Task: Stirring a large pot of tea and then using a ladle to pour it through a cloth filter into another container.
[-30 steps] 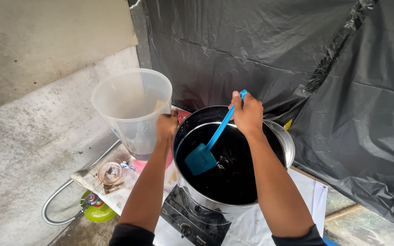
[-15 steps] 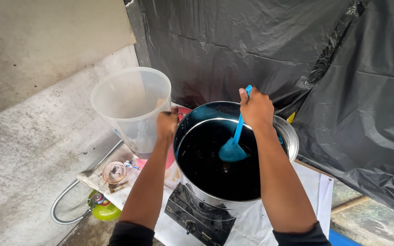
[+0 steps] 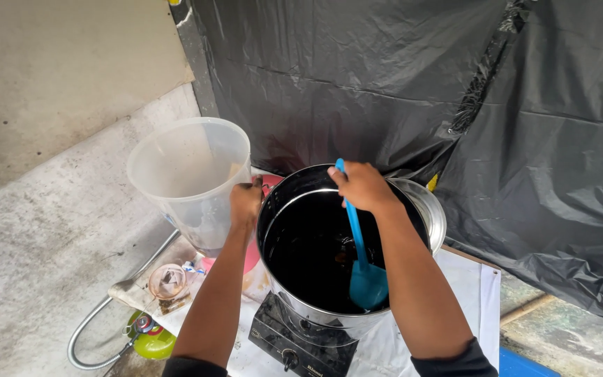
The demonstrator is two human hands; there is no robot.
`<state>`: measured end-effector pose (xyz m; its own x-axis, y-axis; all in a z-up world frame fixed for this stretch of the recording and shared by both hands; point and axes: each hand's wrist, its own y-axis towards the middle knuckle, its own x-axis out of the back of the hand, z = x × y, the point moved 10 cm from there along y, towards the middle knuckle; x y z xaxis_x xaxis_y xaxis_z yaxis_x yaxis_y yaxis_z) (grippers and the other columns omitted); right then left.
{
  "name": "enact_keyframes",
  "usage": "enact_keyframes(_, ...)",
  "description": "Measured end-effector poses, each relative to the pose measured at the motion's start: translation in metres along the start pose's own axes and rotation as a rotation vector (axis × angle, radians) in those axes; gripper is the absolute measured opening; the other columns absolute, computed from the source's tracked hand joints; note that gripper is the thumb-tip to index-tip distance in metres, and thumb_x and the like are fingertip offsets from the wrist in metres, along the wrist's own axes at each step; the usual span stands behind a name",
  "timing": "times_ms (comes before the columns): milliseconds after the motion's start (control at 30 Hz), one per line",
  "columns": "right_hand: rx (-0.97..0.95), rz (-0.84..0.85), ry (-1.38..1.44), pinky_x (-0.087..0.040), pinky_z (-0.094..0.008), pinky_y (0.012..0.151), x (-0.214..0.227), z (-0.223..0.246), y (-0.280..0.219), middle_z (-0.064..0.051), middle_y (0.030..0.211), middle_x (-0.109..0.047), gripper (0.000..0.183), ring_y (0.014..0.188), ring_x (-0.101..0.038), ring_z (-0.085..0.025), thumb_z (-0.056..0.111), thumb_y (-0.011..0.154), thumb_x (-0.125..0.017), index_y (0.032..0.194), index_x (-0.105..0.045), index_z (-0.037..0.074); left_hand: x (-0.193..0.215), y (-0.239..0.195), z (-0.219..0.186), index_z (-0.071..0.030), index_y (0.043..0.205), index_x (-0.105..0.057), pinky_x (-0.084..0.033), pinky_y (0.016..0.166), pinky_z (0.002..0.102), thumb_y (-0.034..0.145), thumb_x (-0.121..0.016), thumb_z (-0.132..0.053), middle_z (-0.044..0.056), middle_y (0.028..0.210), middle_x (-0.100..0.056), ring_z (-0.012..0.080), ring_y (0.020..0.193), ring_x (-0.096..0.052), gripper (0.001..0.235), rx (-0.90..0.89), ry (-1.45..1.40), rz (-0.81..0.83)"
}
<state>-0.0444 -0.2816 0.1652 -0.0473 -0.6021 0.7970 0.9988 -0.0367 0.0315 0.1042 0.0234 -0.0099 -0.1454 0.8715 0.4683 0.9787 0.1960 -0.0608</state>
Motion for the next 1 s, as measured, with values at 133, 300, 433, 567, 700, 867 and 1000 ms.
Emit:
enact_keyframes(133,-0.032,0.174,0.257,-0.078,-0.048,0.075,-0.024,0.008,-0.004,-0.027,0.105,-0.088,0.046,0.086,-0.092,-0.036,0.033,0.126,-0.050,0.120,-0.076,-0.004,-0.007,0.012,0.012,-0.010,0.082,-0.088,-0.063,0.100,0.054,0.111,-0.066,-0.054,0.021,0.095,-0.087,0.0454,0.116,-0.085,0.057,0.008,-0.022,0.004)
enact_keyframes(300,-0.015,0.294,0.438,-0.077,-0.061,0.082,-0.050,0.015,-0.002,-0.031,0.112,-0.085,0.046,0.097,-0.092,-0.046,0.033,0.127,-0.053,0.128,-0.073,-0.009,-0.002,0.004,0.003,-0.008,0.082,-0.086,-0.062,0.102,0.053,0.113,-0.066,-0.054,0.024,0.096,-0.087,0.0466,0.117,-0.084,0.059,-0.018,-0.033,0.009)
enact_keyframes(433,-0.005,0.349,0.542,-0.073,-0.066,0.091,-0.066,0.014,-0.002,-0.030,0.115,-0.083,0.048,0.105,-0.091,-0.048,0.035,0.128,-0.054,0.134,-0.069,-0.009,-0.012,0.017,0.018,-0.006,0.084,-0.088,-0.061,0.102,0.054,0.112,-0.067,-0.054,0.024,0.096,-0.087,0.0465,0.117,-0.084,0.059,-0.018,-0.026,0.031)
enact_keyframes(567,0.004,0.281,0.702,-0.073,-0.068,0.094,-0.066,0.009,0.008,-0.034,0.125,-0.081,0.049,0.112,-0.089,-0.050,0.040,0.126,-0.061,0.137,-0.070,-0.006,-0.008,0.012,0.009,-0.007,0.081,-0.088,-0.061,0.098,0.053,0.111,-0.068,-0.054,0.023,0.092,-0.086,0.0466,0.112,-0.084,0.060,-0.025,-0.040,0.024)
enact_keyframes(700,0.097,0.176,0.748,-0.073,-0.067,0.099,-0.054,0.014,0.010,-0.030,0.129,-0.078,0.042,0.121,-0.086,-0.047,0.038,0.126,-0.063,0.137,-0.072,-0.002,-0.003,0.005,0.006,-0.014,0.079,-0.089,-0.063,0.095,0.052,0.110,-0.069,-0.054,0.017,0.087,-0.085,0.0422,0.108,-0.086,0.055,-0.019,-0.034,0.004)
enact_keyframes(867,0.124,0.117,0.744,-0.075,-0.064,0.099,-0.051,0.006,0.018,-0.030,0.130,-0.080,0.038,0.121,-0.086,-0.048,0.033,0.125,-0.066,0.136,-0.074,-0.003,0.002,-0.005,-0.008,-0.011,0.088,-0.093,-0.063,0.097,0.052,0.112,-0.068,-0.053,0.021,0.093,-0.087,0.0452,0.110,-0.085,0.055,-0.045,-0.029,0.044)
enact_keyframes(1000,0.106,0.076,0.725,-0.076,-0.065,0.098,-0.046,-0.008,0.022,-0.034,0.135,-0.081,0.039,0.125,-0.084,-0.051,0.033,0.124,-0.068,0.136,-0.075,-0.004,-0.005,0.005,-0.001,-0.010,0.097,-0.093,-0.063,0.092,0.050,0.114,-0.068,-0.055,0.016,0.085,-0.084,0.0372,0.098,-0.085,0.054,-0.067,-0.074,0.061)
